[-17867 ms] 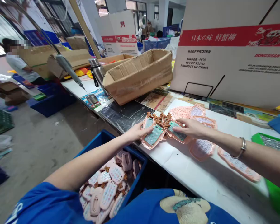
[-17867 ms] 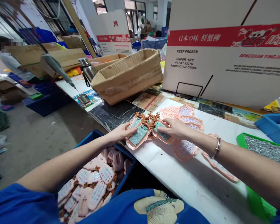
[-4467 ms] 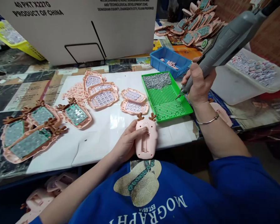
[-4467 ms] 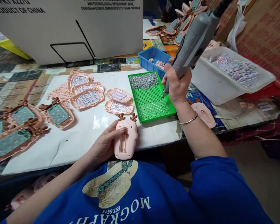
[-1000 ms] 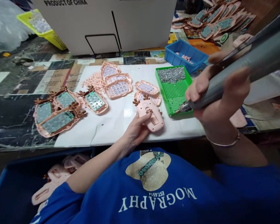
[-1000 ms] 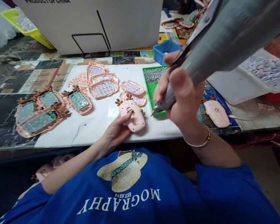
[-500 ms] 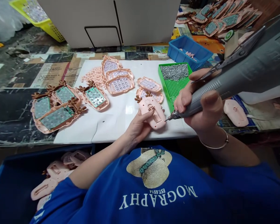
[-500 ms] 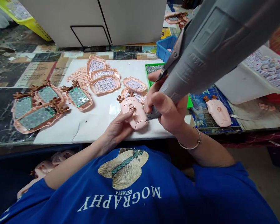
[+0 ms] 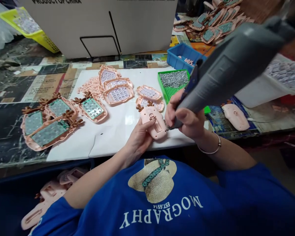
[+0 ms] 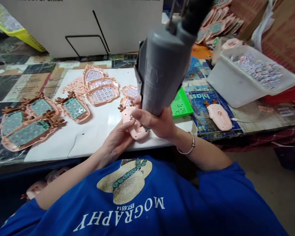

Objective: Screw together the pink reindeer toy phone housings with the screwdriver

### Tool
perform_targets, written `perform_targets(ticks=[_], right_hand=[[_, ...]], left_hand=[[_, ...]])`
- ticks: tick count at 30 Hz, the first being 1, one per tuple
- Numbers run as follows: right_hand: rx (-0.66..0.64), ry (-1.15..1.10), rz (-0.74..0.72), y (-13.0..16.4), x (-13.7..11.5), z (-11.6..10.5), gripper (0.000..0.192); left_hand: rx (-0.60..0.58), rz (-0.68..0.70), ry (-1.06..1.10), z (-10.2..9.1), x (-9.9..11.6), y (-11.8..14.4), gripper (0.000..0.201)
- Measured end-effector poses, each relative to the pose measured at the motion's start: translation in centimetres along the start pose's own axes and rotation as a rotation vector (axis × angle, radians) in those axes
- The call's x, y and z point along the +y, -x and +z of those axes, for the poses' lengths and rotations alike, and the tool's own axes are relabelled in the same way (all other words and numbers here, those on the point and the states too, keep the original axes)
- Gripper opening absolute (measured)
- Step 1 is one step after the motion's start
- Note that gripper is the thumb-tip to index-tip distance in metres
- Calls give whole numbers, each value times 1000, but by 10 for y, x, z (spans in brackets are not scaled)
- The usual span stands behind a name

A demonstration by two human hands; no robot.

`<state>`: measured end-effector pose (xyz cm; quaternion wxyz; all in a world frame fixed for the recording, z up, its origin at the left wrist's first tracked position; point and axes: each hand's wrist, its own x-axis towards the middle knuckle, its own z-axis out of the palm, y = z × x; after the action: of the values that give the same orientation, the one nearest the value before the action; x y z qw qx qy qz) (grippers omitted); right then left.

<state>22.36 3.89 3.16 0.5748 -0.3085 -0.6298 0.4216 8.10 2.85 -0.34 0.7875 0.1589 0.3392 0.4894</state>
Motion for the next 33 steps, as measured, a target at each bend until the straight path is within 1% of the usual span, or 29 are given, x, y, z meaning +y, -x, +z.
perform_targets(ticks=[2, 3, 4, 6, 7, 8, 10, 12, 14, 16, 19, 26, 30, 33], right_hand=[[43, -185, -38, -9, -14, -5, 47], [85, -234, -70, -15, -22, -10, 44], [144, -219, -112, -21, -28, -19, 41], [300, -52, -201, -33, -31, -44, 34], [381, 76, -249, -40, -28, -60, 31], [430, 199, -260, -46, -22, -78, 31], [532, 429, -189, -56, -3, -112, 36], [590, 484, -135, -63, 17, -138, 42], [612, 454, -136, -66, 32, -152, 46], [622, 411, -150, -67, 39, -156, 52], [651, 386, -149, -67, 42, -152, 57], [681, 312, -228, -65, 43, -146, 45], [677, 299, -241, -63, 43, -145, 47], [663, 289, -208, -62, 44, -144, 49]], left_hand=[[20, -10, -16, 0, 1, 1, 43], [28, -12, -22, 0, 1, 1, 44], [33, -13, -29, -1, 1, 1, 45], [31, -17, -44, -2, 1, 1, 47], [27, -20, -49, -3, 1, 1, 47], [25, -21, -52, -3, 1, 1, 47], [19, -20, -49, -3, 1, 1, 45], [11, -23, -47, -3, 2, 1, 42], [8, -34, -55, -2, 3, 1, 40], [17, -39, -67, -2, 3, 1, 40], [26, -28, -65, -2, 3, 1, 41], [19, -24, -64, -3, 2, 2, 42], [13, -16, -53, -4, 1, 1, 43], [8, -7, -38, -5, 0, 2, 44]])
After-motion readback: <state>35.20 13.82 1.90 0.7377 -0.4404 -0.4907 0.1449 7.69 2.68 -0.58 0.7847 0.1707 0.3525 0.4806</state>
